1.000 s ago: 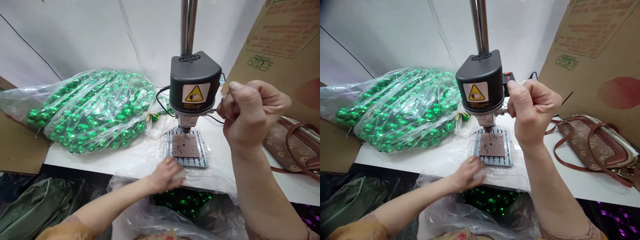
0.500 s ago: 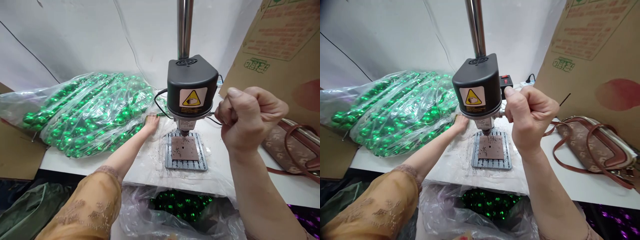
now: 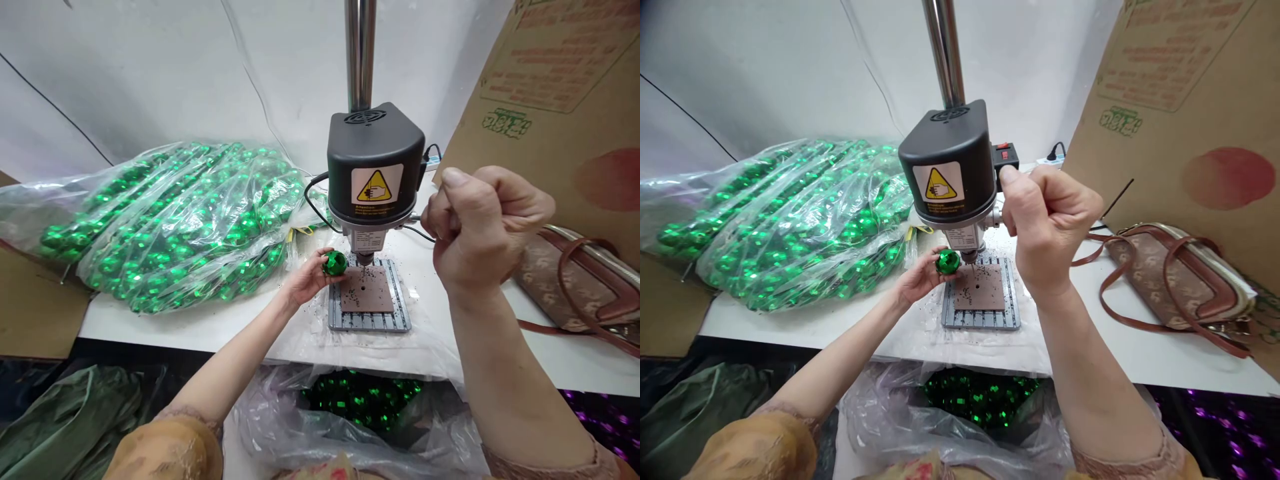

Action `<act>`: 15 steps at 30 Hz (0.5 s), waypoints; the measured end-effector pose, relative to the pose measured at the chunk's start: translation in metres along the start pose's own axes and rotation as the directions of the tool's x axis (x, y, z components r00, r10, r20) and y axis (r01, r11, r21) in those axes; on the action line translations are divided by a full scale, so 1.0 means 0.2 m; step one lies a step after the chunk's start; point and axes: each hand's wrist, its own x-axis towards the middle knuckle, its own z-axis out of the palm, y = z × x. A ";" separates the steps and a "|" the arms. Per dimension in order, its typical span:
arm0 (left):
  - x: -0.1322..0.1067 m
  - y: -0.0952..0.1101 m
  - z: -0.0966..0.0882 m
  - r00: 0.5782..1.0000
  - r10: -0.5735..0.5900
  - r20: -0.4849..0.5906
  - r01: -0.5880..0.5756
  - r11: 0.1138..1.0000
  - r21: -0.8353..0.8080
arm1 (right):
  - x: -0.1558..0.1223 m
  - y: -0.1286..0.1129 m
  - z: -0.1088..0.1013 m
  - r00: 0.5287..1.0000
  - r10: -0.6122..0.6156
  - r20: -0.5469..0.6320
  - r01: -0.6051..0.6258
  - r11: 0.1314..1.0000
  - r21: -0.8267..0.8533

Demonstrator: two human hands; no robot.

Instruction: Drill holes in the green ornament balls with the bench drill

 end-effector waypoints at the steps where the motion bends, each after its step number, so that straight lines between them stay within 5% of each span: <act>1: -0.01 -0.02 0.02 1.000 0.017 -0.025 -0.017 1.000 -0.007 | 0.00 0.00 0.00 1.000 0.001 0.001 -0.001 1.000 0.000; 9: -0.03 -0.10 0.08 0.948 0.271 -0.165 -0.210 0.925 0.316 | 0.00 0.02 -0.01 1.000 -0.015 0.019 0.015 1.000 -0.008; 15: -0.01 -0.15 0.11 0.940 0.302 -0.161 -0.246 0.924 0.294 | 0.00 0.03 -0.02 0.996 -0.045 0.075 0.051 0.996 -0.076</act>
